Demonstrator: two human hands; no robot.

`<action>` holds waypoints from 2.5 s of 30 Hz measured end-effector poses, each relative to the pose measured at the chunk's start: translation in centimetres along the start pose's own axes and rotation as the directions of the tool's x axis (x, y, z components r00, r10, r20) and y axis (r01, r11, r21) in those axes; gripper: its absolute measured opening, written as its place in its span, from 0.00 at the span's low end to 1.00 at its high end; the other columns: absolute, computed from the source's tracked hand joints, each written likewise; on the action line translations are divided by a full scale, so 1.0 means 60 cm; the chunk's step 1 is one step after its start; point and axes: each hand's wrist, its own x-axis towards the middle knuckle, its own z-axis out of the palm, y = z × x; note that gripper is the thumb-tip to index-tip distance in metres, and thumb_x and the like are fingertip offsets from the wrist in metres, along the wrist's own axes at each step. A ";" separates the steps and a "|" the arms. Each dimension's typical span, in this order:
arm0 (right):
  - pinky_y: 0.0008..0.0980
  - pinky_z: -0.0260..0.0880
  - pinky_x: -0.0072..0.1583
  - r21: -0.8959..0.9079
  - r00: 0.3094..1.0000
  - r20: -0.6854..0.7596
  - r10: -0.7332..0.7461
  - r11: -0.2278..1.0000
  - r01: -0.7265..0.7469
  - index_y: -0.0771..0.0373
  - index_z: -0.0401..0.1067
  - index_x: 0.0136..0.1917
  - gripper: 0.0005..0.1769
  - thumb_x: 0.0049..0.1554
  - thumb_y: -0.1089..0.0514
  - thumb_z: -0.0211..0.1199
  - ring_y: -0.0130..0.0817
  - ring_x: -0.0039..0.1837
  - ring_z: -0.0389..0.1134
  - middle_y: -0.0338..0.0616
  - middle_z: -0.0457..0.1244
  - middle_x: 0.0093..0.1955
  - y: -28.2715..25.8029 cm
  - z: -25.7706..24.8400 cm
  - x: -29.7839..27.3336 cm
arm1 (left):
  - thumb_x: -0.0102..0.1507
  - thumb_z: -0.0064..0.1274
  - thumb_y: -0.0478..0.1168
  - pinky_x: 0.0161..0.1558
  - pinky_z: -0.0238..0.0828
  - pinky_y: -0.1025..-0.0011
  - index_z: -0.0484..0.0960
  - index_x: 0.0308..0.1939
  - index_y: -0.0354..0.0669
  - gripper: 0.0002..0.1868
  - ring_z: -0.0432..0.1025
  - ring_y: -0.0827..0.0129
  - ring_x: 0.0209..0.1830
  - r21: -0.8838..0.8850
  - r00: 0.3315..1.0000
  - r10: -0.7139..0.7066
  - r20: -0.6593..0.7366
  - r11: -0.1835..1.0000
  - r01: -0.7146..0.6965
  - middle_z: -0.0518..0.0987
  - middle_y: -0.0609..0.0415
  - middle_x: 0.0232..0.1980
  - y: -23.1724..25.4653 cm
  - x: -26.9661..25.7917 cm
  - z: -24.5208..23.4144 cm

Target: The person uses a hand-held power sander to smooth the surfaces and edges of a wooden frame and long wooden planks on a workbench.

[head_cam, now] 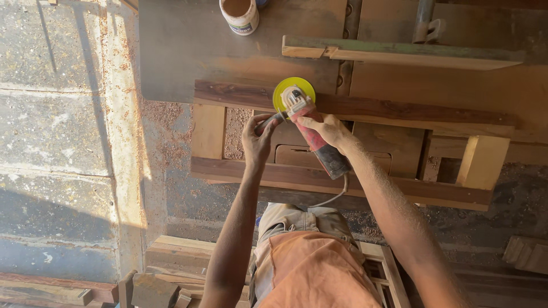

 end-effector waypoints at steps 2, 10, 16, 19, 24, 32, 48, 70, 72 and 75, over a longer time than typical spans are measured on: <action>0.35 0.74 0.35 0.023 1.000 -0.005 -0.003 1.000 0.003 0.68 0.73 0.52 0.32 0.52 0.36 0.68 0.36 0.35 0.71 0.49 0.67 0.38 0.010 -0.022 -0.015 | 0.61 0.66 0.51 0.46 0.78 0.72 0.83 0.49 0.43 0.20 0.78 0.71 0.45 0.082 1.000 -0.007 0.006 0.997 0.006 0.81 0.53 0.47 0.005 -0.009 0.027; 0.34 0.74 0.36 0.037 0.995 -0.089 0.048 0.998 -0.045 0.67 0.73 0.54 0.33 0.52 0.35 0.67 0.34 0.36 0.71 0.48 0.67 0.39 0.051 -0.109 -0.068 | 0.61 0.66 0.53 0.46 0.79 0.71 0.84 0.48 0.43 0.20 0.78 0.71 0.46 0.066 0.997 -0.022 0.079 0.998 0.017 0.79 0.53 0.49 0.029 -0.043 0.123; 0.35 0.74 0.36 0.093 0.993 -0.106 0.052 0.995 -0.042 0.66 0.71 0.55 0.35 0.50 0.34 0.67 0.36 0.35 0.72 0.49 0.66 0.38 0.075 -0.159 -0.097 | 0.61 0.65 0.53 0.47 0.78 0.71 0.83 0.48 0.43 0.21 0.78 0.70 0.46 0.101 0.992 -0.036 0.121 0.995 0.023 0.79 0.53 0.48 0.034 -0.065 0.177; 0.35 0.75 0.37 0.081 0.987 -0.134 0.089 0.994 -0.078 0.67 0.71 0.55 0.35 0.50 0.34 0.68 0.35 0.36 0.73 0.48 0.67 0.38 0.088 -0.181 -0.112 | 0.61 0.65 0.54 0.46 0.79 0.71 0.82 0.48 0.43 0.21 0.78 0.69 0.46 0.118 0.989 -0.042 0.139 0.993 0.026 0.78 0.53 0.48 0.032 -0.075 0.202; 0.36 0.75 0.36 0.119 0.980 -0.166 0.111 0.989 -0.091 0.69 0.71 0.54 0.36 0.50 0.34 0.69 0.37 0.35 0.72 0.50 0.66 0.37 0.112 -0.216 -0.128 | 0.61 0.65 0.54 0.45 0.79 0.71 0.83 0.48 0.42 0.22 0.79 0.69 0.45 0.102 0.987 -0.008 0.160 0.995 -0.009 0.79 0.52 0.48 0.033 -0.089 0.243; 0.36 0.74 0.36 0.155 0.974 -0.196 0.114 0.984 -0.084 0.65 0.70 0.55 0.34 0.51 0.34 0.66 0.36 0.35 0.71 0.49 0.66 0.37 0.146 -0.274 -0.166 | 0.59 0.65 0.54 0.43 0.80 0.72 0.81 0.47 0.42 0.23 0.79 0.71 0.44 0.078 0.970 -0.060 0.237 0.996 0.043 0.78 0.53 0.47 0.043 -0.112 0.312; 0.36 0.76 0.38 0.285 0.945 -0.288 0.153 0.956 -0.068 0.65 0.70 0.58 0.35 0.51 0.36 0.67 0.36 0.37 0.72 0.49 0.66 0.39 0.192 -0.373 -0.231 | 0.60 0.68 0.51 0.46 0.78 0.71 0.81 0.47 0.38 0.22 0.79 0.68 0.43 0.071 0.945 0.070 0.318 0.993 -0.097 0.80 0.49 0.46 0.054 -0.141 0.443; 0.37 0.75 0.40 0.511 0.887 -0.419 0.195 0.858 0.052 0.64 0.71 0.58 0.34 0.50 0.35 0.67 0.34 0.37 0.72 0.44 0.69 0.39 0.308 -0.564 -0.300 | 0.58 0.68 0.53 0.46 0.81 0.67 0.78 0.47 0.35 0.27 0.81 0.64 0.46 0.027 0.803 0.104 0.587 0.989 -0.148 0.80 0.45 0.47 0.079 -0.160 0.699; 0.39 0.76 0.40 0.495 0.880 -0.435 0.193 0.867 0.054 0.66 0.70 0.57 0.35 0.52 0.35 0.67 0.36 0.37 0.72 0.47 0.68 0.38 0.314 -0.579 -0.309 | 0.58 0.68 0.54 0.47 0.81 0.68 0.74 0.47 0.34 0.29 0.81 0.66 0.47 -0.056 0.785 0.116 0.608 0.993 -0.104 0.82 0.45 0.46 0.073 -0.163 0.724; 0.39 0.76 0.40 0.522 0.861 -0.474 0.185 0.846 0.106 0.66 0.68 0.56 0.34 0.53 0.35 0.68 0.37 0.36 0.71 0.49 0.67 0.37 0.324 -0.599 -0.324 | 0.57 0.69 0.52 0.43 0.81 0.68 0.71 0.47 0.34 0.30 0.81 0.64 0.45 0.049 0.776 0.058 0.628 0.992 -0.114 0.80 0.44 0.44 0.056 -0.165 0.768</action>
